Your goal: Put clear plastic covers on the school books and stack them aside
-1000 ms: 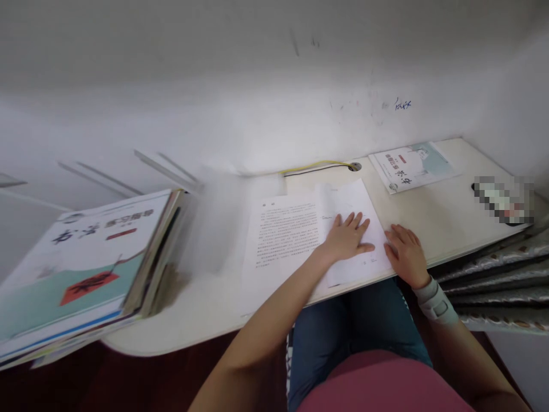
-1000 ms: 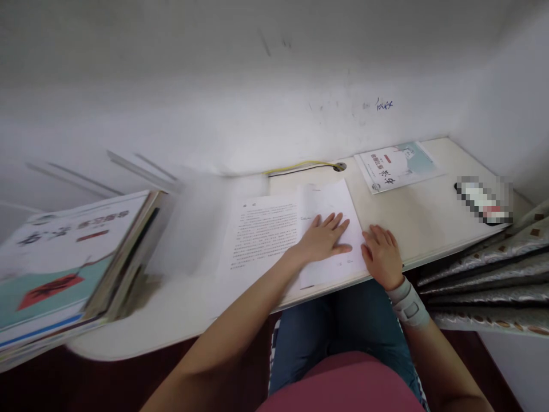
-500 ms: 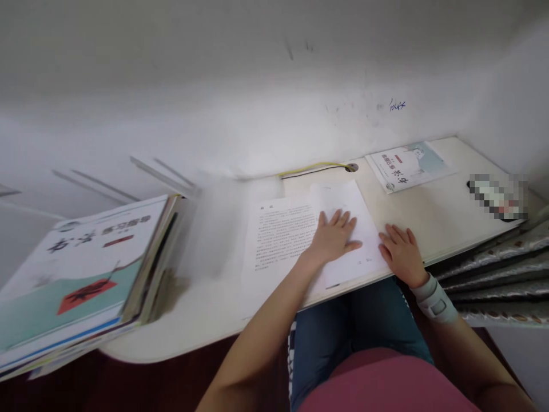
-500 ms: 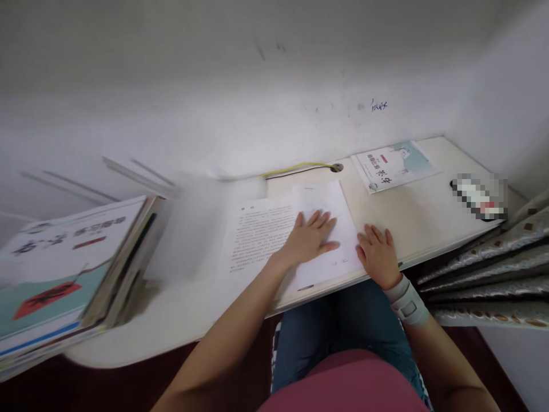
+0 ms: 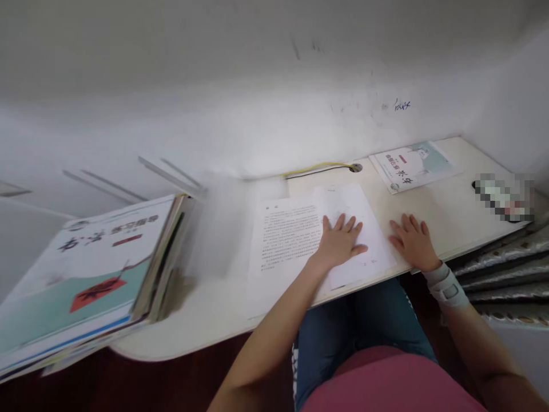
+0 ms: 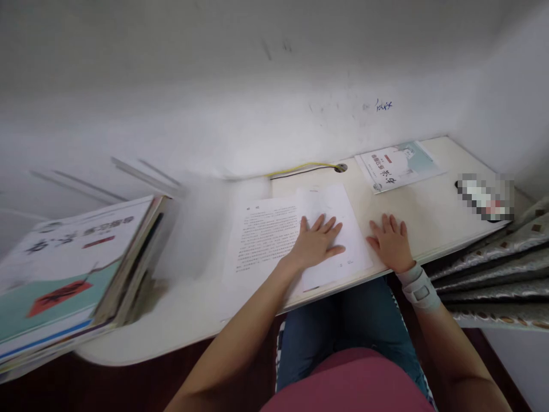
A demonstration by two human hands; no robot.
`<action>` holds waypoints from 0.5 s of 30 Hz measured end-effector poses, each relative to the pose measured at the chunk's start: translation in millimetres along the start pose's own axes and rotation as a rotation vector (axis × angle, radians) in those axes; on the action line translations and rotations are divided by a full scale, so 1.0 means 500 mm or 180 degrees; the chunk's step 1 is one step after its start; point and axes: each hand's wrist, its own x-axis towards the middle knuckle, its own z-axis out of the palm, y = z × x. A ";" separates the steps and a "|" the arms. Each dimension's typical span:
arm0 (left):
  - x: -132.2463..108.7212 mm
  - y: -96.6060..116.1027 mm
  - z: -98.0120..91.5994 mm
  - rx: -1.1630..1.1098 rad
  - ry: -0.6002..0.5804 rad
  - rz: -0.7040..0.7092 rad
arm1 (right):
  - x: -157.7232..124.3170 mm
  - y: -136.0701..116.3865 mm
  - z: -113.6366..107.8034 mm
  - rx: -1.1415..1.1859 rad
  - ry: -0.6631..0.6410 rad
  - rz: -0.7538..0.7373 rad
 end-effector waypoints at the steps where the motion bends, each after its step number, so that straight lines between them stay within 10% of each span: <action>1: 0.001 0.002 -0.002 0.0003 -0.0023 0.0000 | -0.001 -0.003 -0.002 -0.0046 -0.0034 0.0011; 15: 0.012 0.006 -0.011 -0.0042 -0.0083 -0.0047 | -0.004 -0.002 -0.002 0.0087 -0.0259 0.0043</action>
